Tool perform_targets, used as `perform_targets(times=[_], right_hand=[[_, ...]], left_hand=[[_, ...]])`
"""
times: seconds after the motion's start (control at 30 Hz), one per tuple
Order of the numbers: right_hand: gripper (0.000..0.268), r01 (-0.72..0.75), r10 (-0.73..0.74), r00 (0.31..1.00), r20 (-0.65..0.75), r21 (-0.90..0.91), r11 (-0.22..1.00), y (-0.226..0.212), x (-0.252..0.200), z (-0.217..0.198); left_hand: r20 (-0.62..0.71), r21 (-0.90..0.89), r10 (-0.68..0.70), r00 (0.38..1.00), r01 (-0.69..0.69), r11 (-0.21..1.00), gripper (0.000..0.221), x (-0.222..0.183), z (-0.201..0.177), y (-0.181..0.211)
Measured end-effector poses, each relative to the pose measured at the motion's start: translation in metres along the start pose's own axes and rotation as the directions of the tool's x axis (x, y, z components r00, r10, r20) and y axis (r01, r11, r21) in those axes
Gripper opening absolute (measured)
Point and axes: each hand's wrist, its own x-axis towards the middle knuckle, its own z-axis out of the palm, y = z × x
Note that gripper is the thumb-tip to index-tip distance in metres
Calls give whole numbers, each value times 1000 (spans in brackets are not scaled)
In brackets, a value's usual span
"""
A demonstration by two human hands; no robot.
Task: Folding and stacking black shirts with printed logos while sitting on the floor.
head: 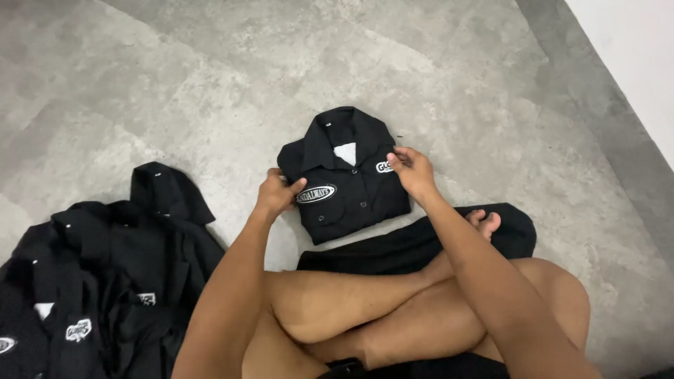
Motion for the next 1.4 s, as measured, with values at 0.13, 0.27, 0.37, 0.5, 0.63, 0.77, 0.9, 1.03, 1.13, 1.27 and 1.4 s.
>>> perform_targets(times=[0.13,0.27,0.37,0.5,0.63,0.77,0.9,1.03,1.13,1.27,1.4], right_hand=[[48,-136,134,988,79,22,990,-16,-7,-3],[44,-203,180,976,119,221,954,-10,-7,1],[35,-211,148,976,161,515,831,-27,-15,0],[37,-164,102,979,177,380,910,-61,-38,-4],[37,-232,214,969,120,162,959,-55,-33,-6],[26,-130,140,990,31,-230,964,-9,-5,1],[27,-139,157,987,20,-365,920,-8,-8,1],[29,-164,177,984,14,-306,938,-12,-7,0],[27,-100,99,993,64,3,995,-33,-12,-3],[15,52,-65,997,45,251,967,-38,-13,-5],[20,-2,2,1000,11,20,1000,-7,-3,1]], left_hand=[[73,-244,-76,994,92,965,69,-16,-5,15],[144,-296,3,990,40,954,75,-17,-6,15],[194,-341,57,979,13,940,62,-35,-9,31],[193,-349,53,980,18,937,53,-16,0,16],[140,-392,19,990,38,919,55,-9,3,8],[23,-376,56,998,-43,926,42,9,4,-4],[-76,-16,42,996,-43,999,41,50,8,-40],[8,-92,4,1000,-3,996,49,18,-2,-9],[-30,98,61,998,-58,994,37,35,3,-28],[10,-175,-6,1000,8,985,35,16,-1,-18],[73,215,18,997,-33,976,49,-23,-14,16]])
